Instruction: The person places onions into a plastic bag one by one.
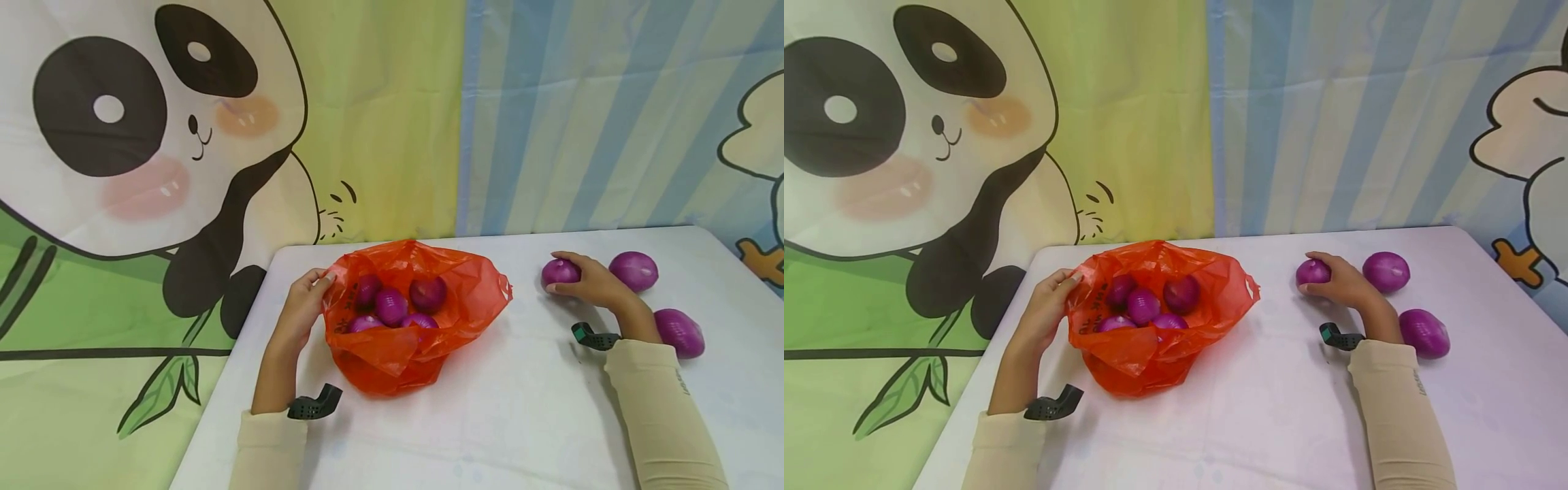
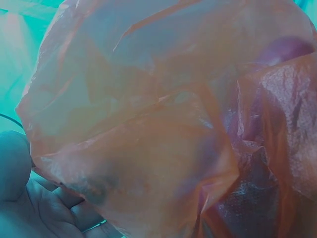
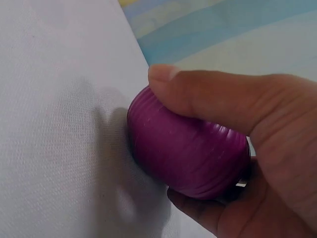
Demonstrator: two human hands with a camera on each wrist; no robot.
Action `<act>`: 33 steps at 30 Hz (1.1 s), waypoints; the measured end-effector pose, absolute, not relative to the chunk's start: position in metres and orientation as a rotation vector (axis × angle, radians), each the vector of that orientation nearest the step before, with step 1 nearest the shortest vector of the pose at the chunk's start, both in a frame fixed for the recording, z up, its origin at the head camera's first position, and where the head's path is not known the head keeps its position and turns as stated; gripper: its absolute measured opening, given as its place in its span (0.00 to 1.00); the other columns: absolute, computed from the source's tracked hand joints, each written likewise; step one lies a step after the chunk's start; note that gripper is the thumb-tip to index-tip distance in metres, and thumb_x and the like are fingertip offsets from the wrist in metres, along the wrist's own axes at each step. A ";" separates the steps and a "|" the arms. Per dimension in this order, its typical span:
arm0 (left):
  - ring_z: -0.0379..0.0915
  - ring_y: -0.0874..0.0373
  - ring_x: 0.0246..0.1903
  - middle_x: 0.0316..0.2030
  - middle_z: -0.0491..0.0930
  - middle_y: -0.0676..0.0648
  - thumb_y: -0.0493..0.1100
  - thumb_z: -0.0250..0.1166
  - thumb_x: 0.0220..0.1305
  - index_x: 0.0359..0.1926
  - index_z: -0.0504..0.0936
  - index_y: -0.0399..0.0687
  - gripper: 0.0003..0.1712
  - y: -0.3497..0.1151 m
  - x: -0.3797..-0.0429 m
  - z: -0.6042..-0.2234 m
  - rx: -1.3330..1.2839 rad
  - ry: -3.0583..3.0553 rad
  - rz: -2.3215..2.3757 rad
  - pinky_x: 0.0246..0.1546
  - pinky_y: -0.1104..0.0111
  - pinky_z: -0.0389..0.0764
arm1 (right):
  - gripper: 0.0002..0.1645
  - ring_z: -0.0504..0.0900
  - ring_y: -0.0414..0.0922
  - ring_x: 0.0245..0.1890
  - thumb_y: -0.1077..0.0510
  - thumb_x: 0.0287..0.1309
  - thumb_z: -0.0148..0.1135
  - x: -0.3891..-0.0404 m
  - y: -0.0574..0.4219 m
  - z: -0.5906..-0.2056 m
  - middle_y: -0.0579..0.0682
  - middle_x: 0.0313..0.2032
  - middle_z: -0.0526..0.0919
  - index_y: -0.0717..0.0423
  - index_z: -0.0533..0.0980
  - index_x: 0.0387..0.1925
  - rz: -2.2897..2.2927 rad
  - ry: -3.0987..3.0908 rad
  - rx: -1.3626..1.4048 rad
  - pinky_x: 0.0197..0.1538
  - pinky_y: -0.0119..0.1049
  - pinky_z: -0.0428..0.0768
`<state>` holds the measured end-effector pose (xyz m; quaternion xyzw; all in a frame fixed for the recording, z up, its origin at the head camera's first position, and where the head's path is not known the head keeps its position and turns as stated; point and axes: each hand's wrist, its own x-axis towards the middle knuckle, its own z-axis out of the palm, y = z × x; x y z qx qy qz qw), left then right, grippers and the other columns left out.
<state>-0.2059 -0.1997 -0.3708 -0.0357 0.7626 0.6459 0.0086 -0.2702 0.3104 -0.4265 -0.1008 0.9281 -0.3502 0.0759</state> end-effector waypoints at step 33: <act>0.71 0.51 0.42 0.37 0.74 0.44 0.51 0.54 0.73 0.45 0.74 0.40 0.17 -0.202 -0.205 -0.370 -0.129 2.390 2.010 0.48 0.62 0.73 | 0.44 0.61 0.68 0.60 0.50 0.61 0.65 -0.242 0.278 -0.369 0.66 0.66 0.57 0.51 0.56 0.72 -1.204 2.865 -0.448 0.49 0.65 0.73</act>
